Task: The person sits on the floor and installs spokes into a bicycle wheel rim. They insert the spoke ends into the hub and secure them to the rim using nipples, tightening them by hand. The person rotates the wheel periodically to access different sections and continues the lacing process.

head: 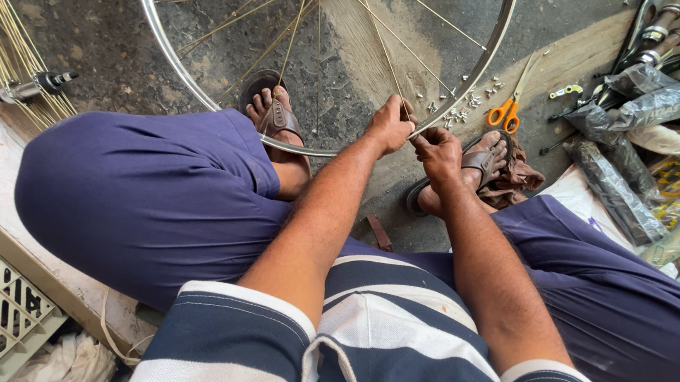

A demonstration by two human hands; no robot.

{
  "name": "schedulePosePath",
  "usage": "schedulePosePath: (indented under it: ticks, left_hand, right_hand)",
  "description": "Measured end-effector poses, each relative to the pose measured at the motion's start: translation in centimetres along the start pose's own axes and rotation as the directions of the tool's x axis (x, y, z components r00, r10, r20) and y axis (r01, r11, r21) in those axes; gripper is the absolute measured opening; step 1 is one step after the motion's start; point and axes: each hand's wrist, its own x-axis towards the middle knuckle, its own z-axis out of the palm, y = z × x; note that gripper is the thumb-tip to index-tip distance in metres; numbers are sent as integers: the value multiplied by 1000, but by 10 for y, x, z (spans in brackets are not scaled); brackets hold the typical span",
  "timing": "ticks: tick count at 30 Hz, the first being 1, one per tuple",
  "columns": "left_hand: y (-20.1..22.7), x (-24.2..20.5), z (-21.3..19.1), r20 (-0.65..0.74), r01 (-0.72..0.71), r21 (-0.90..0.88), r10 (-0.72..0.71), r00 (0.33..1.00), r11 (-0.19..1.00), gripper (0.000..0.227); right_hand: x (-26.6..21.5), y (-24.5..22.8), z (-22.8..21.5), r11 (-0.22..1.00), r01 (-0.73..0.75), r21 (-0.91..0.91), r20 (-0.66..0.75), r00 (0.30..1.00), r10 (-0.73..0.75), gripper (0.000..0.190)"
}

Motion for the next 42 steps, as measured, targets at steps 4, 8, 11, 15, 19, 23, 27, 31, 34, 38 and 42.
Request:
schedulePosePath:
  ticks: [4, 8, 11, 15, 19, 23, 27, 31, 34, 38, 42]
  left_hand:
    - [16, -10, -7, 35, 68, 116, -72, 997, 991, 37]
    - [20, -14, -7, 30, 111, 218, -121, 992, 970, 44]
    - [11, -9, -6, -31, -78, 28, 79, 996, 997, 43]
    - [19, -13, -8, 15, 41, 177, -44, 999, 983, 42]
    - [21, -15, -8, -12, 5, 127, -3, 1000, 992, 44]
    - [15, -11, -11, 3, -13, 85, 13, 1000, 996, 43]
    - [20, -13, -9, -12, 55, 221, -53, 999, 974, 48]
    - [12, -6, -9, -2, -24, 108, 24, 1000, 994, 44]
    - [15, -7, -10, 11, 36, 188, -39, 999, 982, 43]
    - [15, -9, -9, 17, 10, 120, -12, 1000, 993, 47]
    - [8, -3, -14, 27, -26, 106, 23, 999, 994, 45]
  right_hand:
    - [-1, -5, -1, 999, -8, -50, 15, 1000, 9, 19]
    - [0, -11, 0, 997, 23, -79, 39, 999, -20, 16]
    - [-3, -14, -1, 993, 22, -117, 35, 999, -18, 16]
    - [-6, -19, 0, 991, 13, -131, 24, 1000, -10, 16]
    - [-6, -19, 0, 990, 3, -138, 9, 1000, -2, 16]
    - [-5, -17, 0, 992, 41, -123, 27, 999, -38, 16]
    - [-4, -17, 0, 987, 21, -160, 16, 1000, -19, 16]
    - [-4, -19, 0, 988, 14, -155, 15, 1000, -11, 18]
    - [-6, -21, 1, 989, 17, -145, 17, 1000, -14, 16]
    - [-7, -23, -1, 987, -2, -162, 5, 1000, 3, 16]
    - [-4, -20, 1, 991, 30, -133, 18, 999, -28, 16]
